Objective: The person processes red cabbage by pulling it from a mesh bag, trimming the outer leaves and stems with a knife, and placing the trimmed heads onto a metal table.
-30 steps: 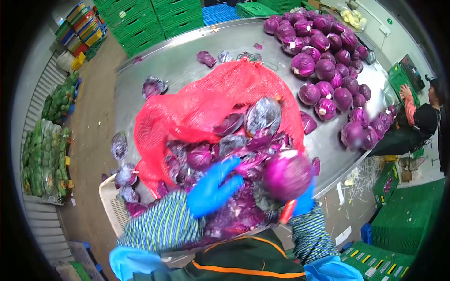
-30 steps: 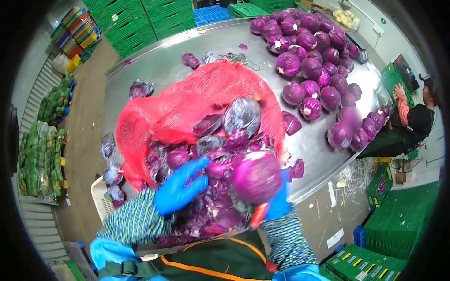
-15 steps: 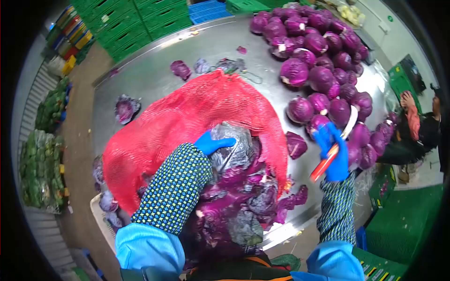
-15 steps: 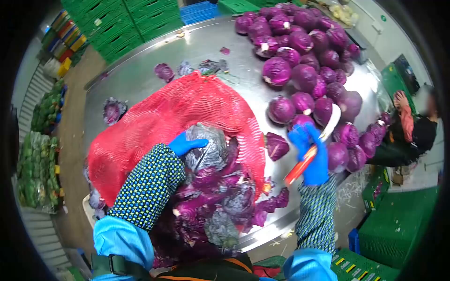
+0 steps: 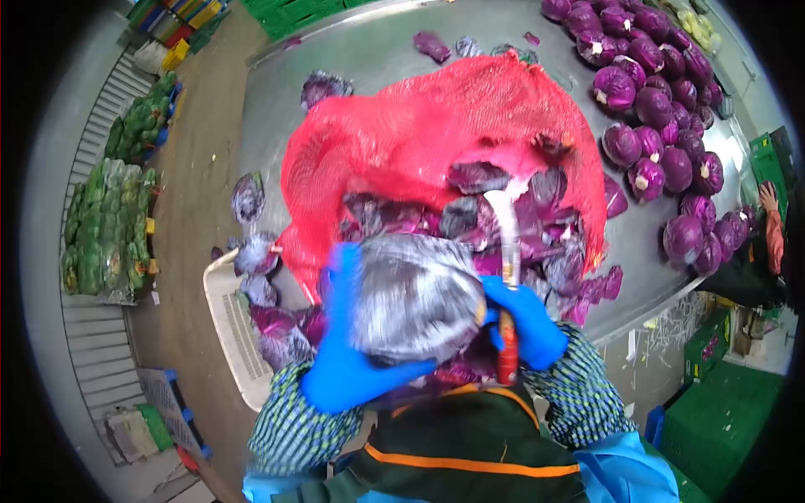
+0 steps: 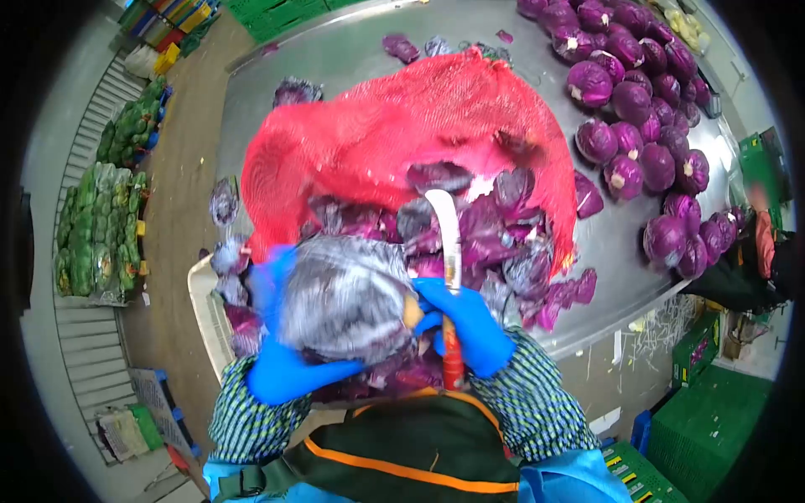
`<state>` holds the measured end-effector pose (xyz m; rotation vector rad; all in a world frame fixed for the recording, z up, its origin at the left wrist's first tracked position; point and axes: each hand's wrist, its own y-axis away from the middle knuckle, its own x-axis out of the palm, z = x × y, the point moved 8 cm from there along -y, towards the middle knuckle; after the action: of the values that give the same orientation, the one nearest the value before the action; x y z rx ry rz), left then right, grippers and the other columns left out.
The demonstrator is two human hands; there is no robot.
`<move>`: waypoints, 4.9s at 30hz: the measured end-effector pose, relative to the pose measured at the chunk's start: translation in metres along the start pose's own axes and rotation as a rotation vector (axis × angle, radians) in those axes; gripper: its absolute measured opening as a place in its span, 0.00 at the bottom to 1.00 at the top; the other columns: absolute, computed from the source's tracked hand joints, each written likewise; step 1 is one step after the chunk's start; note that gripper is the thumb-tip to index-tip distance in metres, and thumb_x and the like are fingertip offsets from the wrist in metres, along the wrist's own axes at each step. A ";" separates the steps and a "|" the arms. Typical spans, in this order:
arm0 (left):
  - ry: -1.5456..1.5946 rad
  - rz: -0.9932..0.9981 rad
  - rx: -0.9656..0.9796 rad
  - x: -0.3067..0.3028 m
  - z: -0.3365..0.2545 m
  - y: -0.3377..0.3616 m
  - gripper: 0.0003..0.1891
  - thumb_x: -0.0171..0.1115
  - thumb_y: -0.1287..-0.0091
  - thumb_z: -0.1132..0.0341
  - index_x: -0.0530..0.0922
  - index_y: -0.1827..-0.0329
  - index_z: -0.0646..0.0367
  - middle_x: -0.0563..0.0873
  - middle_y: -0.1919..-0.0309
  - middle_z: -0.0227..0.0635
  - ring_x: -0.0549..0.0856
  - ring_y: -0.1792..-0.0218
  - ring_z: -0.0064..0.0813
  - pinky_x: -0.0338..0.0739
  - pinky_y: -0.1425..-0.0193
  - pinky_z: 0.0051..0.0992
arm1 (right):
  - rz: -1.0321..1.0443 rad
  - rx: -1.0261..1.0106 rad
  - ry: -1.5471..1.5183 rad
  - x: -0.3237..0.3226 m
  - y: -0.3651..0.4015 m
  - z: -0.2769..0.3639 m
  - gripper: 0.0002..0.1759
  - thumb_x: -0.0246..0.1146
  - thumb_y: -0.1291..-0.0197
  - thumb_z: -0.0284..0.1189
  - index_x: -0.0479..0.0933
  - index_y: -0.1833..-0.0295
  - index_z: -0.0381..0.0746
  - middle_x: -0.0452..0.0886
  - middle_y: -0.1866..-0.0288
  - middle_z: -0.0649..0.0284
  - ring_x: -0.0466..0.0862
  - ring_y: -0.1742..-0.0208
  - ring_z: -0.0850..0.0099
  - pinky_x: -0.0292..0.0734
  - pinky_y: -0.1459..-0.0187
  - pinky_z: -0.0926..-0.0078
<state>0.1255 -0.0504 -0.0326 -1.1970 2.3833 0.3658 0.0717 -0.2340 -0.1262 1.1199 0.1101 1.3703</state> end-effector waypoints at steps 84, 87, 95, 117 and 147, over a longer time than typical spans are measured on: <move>-0.083 -0.249 0.274 0.128 0.015 -0.009 0.37 0.76 0.61 0.63 0.70 0.43 0.54 0.67 0.36 0.48 0.65 0.36 0.48 0.60 0.33 0.45 | -0.449 -0.738 1.102 -0.084 0.035 0.004 0.21 0.55 0.32 0.36 0.70 0.36 0.46 0.78 0.44 0.51 0.80 0.46 0.64 0.72 0.44 0.73; -0.098 -0.230 0.330 0.129 0.015 0.008 0.37 0.77 0.61 0.63 0.70 0.45 0.55 0.67 0.37 0.48 0.65 0.36 0.49 0.60 0.33 0.45 | -0.540 -0.565 0.717 -0.148 0.001 -0.013 0.22 0.52 0.30 0.38 0.68 0.36 0.37 0.79 0.46 0.56 0.77 0.50 0.75 0.71 0.46 0.76; 0.410 -0.245 -0.033 0.097 0.050 0.046 0.47 0.71 0.54 0.71 0.54 0.29 0.61 0.60 0.32 0.48 0.63 0.33 0.42 0.56 0.28 0.39 | -0.467 -0.970 0.886 -0.011 0.062 -0.004 0.15 0.63 0.44 0.26 0.76 0.50 0.40 0.81 0.56 0.58 0.82 0.61 0.68 0.77 0.59 0.73; -0.251 -0.131 0.082 0.052 0.030 0.030 0.52 0.79 0.62 0.63 0.59 0.31 0.62 0.66 0.34 0.47 0.67 0.35 0.45 0.60 0.30 0.39 | -0.252 -0.281 0.328 -0.032 0.023 -0.073 0.17 0.63 0.41 0.31 0.74 0.48 0.37 0.77 0.58 0.67 0.76 0.56 0.79 0.73 0.54 0.76; 0.246 -0.085 -0.049 0.040 0.109 0.038 0.53 0.81 0.63 0.63 0.58 0.31 0.58 0.63 0.35 0.46 0.65 0.34 0.40 0.59 0.29 0.37 | -0.341 -0.481 0.703 -0.030 -0.059 -0.049 0.24 0.65 0.42 0.41 0.73 0.46 0.37 0.79 0.73 0.61 0.78 0.74 0.72 0.74 0.71 0.74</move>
<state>0.1033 -0.0097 -0.1453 -1.4337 2.5311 0.2645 0.0734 -0.2194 -0.2072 0.1758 0.4329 1.3271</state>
